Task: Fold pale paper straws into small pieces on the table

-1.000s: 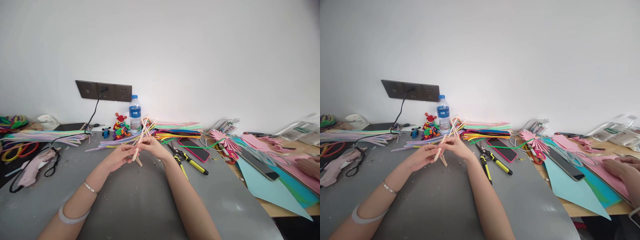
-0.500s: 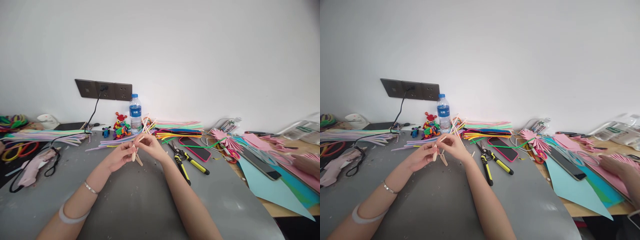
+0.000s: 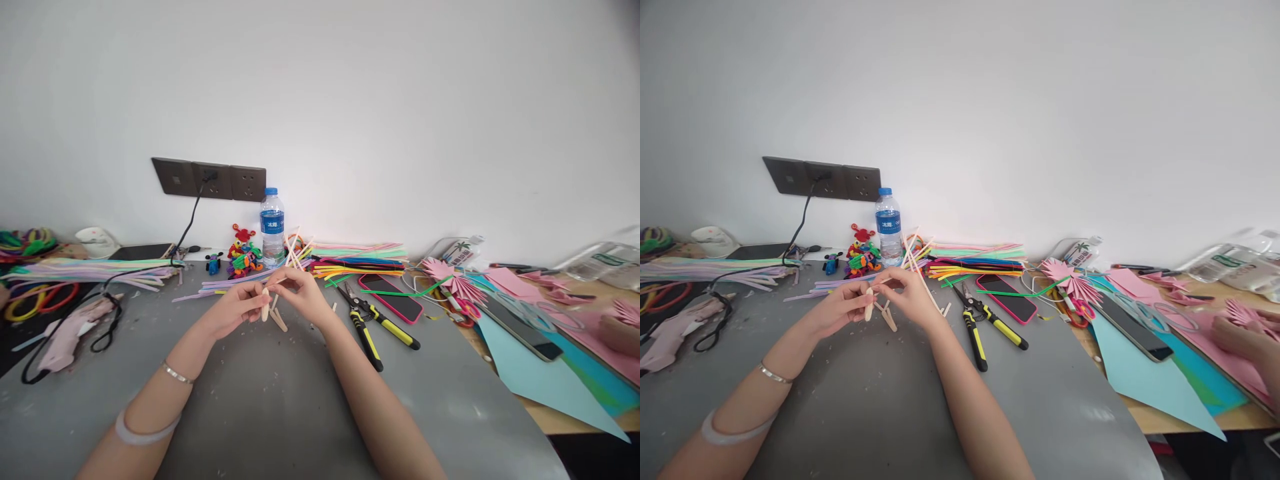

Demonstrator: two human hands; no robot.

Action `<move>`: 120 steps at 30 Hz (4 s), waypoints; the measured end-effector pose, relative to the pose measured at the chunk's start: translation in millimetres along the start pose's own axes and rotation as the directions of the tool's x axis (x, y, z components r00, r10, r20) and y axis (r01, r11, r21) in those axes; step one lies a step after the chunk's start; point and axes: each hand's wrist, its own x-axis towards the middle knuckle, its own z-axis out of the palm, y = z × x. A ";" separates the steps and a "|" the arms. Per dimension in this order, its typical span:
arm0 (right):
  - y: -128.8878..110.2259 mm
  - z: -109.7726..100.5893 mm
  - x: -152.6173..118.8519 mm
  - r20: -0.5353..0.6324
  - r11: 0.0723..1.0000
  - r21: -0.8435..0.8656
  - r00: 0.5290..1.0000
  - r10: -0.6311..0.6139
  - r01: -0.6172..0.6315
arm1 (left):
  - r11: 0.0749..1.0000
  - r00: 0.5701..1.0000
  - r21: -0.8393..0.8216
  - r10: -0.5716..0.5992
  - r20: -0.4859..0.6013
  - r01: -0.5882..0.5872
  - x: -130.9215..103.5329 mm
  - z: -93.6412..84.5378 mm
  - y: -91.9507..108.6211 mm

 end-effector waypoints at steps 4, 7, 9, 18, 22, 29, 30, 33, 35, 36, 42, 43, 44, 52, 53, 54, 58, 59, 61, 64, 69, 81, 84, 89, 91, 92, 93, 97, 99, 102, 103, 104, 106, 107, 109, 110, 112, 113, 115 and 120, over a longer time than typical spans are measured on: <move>1.0 -2.1 1.7 0.025 0.995 0.053 0.997 0.079 -0.080 | 0.999 1.000 0.048 0.004 -0.022 -0.003 -0.1 0.8 2.1; 1.1 -2.8 1.4 0.005 0.997 0.042 0.998 0.058 -0.058 | 0.999 0.996 0.036 0.044 -0.073 -0.041 0.4 5.0 2.9; 1.4 -2.3 0.5 -0.011 1.000 0.015 1.000 0.024 -0.024 | 0.998 0.993 0.010 0.064 -0.097 -0.064 0.8 7.1 2.7; 5.5 10.1 0.5 -0.101 0.994 -0.102 0.993 -0.055 0.045 | 0.984 0.954 -0.118 0.095 -0.284 -0.133 7.8 3.4 -5.2; 10.6 16.1 0.8 -0.234 0.987 -0.149 0.972 0.016 -0.052 | 0.976 0.937 -0.147 0.106 -0.331 -0.163 9.8 5.2 -7.7; 5.7 17.4 -0.5 -0.100 0.991 -0.135 0.995 -0.024 0.011 | 0.960 0.888 -0.134 0.167 -0.428 -0.245 9.9 6.6 -5.2; 4.9 17.3 -0.4 -0.094 0.988 -0.153 0.995 -0.043 0.028 | 0.959 0.883 -0.129 0.173 -0.436 -0.251 10.0 6.2 -5.3; 6.1 16.7 0.8 -0.113 0.985 -0.171 0.993 -0.036 0.016 | 0.961 0.876 -0.086 0.199 -0.439 -0.262 10.2 4.7 -6.6; 9.9 15.5 2.1 -0.154 0.993 -0.103 0.987 0.033 -0.049 | 0.965 0.878 -0.022 0.227 -0.421 -0.260 10.0 3.9 -7.6; 12.2 14.4 2.8 -0.169 0.995 -0.055 0.983 0.076 -0.087 | 0.966 0.879 0.016 0.241 -0.411 -0.258 9.9 3.6 -8.0; 20.0 5.9 4.4 -0.176 0.990 -0.006 0.975 0.136 -0.139 | 0.973 0.908 0.139 0.221 -0.357 -0.183 9.0 5.8 -6.8; 19.8 5.1 4.2 -0.187 0.992 -0.028 0.975 0.117 -0.125 | 0.976 0.916 0.138 0.205 -0.345 -0.167 8.9 6.3 -6.5; 19.3 4.6 3.9 -0.194 0.993 -0.047 0.976 0.100 -0.111 | 0.979 0.925 0.134 0.188 -0.330 -0.152 8.8 6.6 -6.3; 19.7 4.7 3.1 -0.192 0.993 -0.105 0.981 0.038 -0.059 | 0.990 0.979 0.141 0.029 -0.202 0.000 5.3 4.6 -5.2; 20.1 4.8 3.1 -0.182 0.995 -0.087 0.982 0.042 -0.058 | 0.990 0.984 0.142 0.012 -0.180 0.014 4.8 4.3 -4.9; 20.4 4.8 3.0 -0.171 0.997 -0.059 0.984 0.047 -0.058 | 0.990 0.987 0.137 -0.001 -0.159 0.023 4.4 4.1 -4.6; 19.9 4.7 3.1 -0.135 0.994 0.090 0.988 0.071 -0.059 | 0.999 0.989 0.050 0.004 -0.146 0.004 3.7 3.8 -3.9; 19.3 4.5 3.3 -0.129 0.991 0.119 0.989 0.074 -0.059 | 1.000 0.988 0.023 0.010 -0.154 -0.007 3.8 3.8 -4.0; 18.1 4.0 3.7 -0.122 0.986 0.156 0.989 0.078 -0.058 | 0.999 0.986 -0.018 0.025 -0.167 -0.028 3.9 3.8 -4.2; 17.2 3.8 4.1 -0.135 0.982 0.178 0.987 0.089 -0.064 | 0.999 0.987 -0.007 0.047 -0.156 -0.048 3.9 4.1 -4.5; 18.5 4.2 4.2 -0.162 0.983 0.171 0.982 0.101 -0.073 | 0.997 0.993 0.075 0.036 -0.113 -0.028 3.2 6.7 -3.4; 15.2 3.0 4.1 -0.119 0.979 0.201 0.991 0.055 -0.031 | 0.998 0.992 0.015 0.063 -0.107 -0.062 4.2 5.4 -3.7; 13.4 3.5 3.7 -0.112 0.982 0.186 0.993 0.041 -0.020 | 0.997 0.990 -0.012 0.078 -0.118 -0.080 4.5 5.8 -3.0; 15.4 4.7 3.4 -0.151 0.981 0.195 0.988 0.030 0.000 | 0.997 0.992 0.046 0.071 -0.102 -0.066 3.5 5.3 -3.3; 16.4 5.1 3.6 -0.161 0.978 0.210 0.986 0.037 -0.002 | 0.996 0.995 0.076 0.048 -0.086 -0.042 3.1 4.7 -3.9; 16.5 5.2 3.7 -0.161 0.976 0.218 0.986 0.041 -0.005 | 0.996 0.996 0.086 0.042 -0.078 -0.035 3.0 4.4 -4.2; 16.4 5.3 3.7 -0.161 0.974 0.224 0.986 0.044 -0.007 | 0.995 0.997 0.095 0.041 -0.072 -0.034 2.9 4.1 -4.3; 14.1 5.4 3.7 -0.154 0.974 0.225 0.987 0.042 -0.006 | 0.994 0.995 0.096 0.062 -0.079 -0.054 2.4 3.1 -3.4; 12.8 5.3 3.6 -0.150 0.976 0.217 0.988 0.041 -0.008 | 0.995 0.995 0.089 0.053 -0.087 -0.046 2.2 2.9 -2.6; 11.9 4.9 3.4 -0.150 0.978 0.208 0.987 0.051 -0.019 | 0.996 0.995 0.083 0.046 -0.092 -0.038 2.0 3.4 -1.6; 11.7 4.7 3.3 -0.150 0.978 0.205 0.987 0.056 -0.025 | 0.996 0.994 0.078 0.049 -0.097 -0.041 2.0 3.8 -1.3; 11.6 4.5 3.2 -0.150 0.979 0.201 0.987 0.062 -0.031 | 0.997 0.993 0.069 0.053 -0.104 -0.046 2.0 4.2 -1.0; 11.2 4.2 3.2 -0.150 0.980 0.192 0.986 0.073 -0.044 | 0.997 0.991 0.045 0.065 -0.116 -0.061 2.2 5.2 -0.5; 11.0 4.1 3.2 -0.151 0.981 0.189 0.985 0.078 -0.049 | 0.997 0.990 0.032 0.072 -0.120 -0.068 2.3 5.7 -0.4; 10.5 4.2 3.1 -0.152 0.981 0.188 0.985 0.078 -0.049 | 0.997 0.989 0.009 0.079 -0.122 -0.078 2.8 6.4 -0.5; 10.3 4.4 3.1 -0.151 0.981 0.190 0.986 0.073 -0.043 | 0.997 0.989 0.000 0.079 -0.125 -0.079 3.1 6.5 -0.7; 10.3 4.9 3.0 -0.146 0.980 0.198 0.988 0.054 -0.024 | 0.997 0.988 -0.014 0.078 -0.135 -0.080 3.8 6.2 -1.7; 10.4 5.2 2.9 -0.145 0.979 0.203 0.988 0.045 -0.015 | 0.997 0.987 -0.018 0.076 -0.140 -0.080 4.2 5.9 -2.3; 10.9 5.6 2.5 -0.147 0.978 0.208 0.989 0.030 0.001 | 0.997 0.985 -0.025 0.074 -0.155 -0.079 4.9 5.1 -3.4; 10.1 5.7 0.9 -0.130 0.989 0.145 0.992 -0.002 0.021 | 0.994 0.973 -0.019 0.105 -0.203 -0.111 5.4 5.0 -3.2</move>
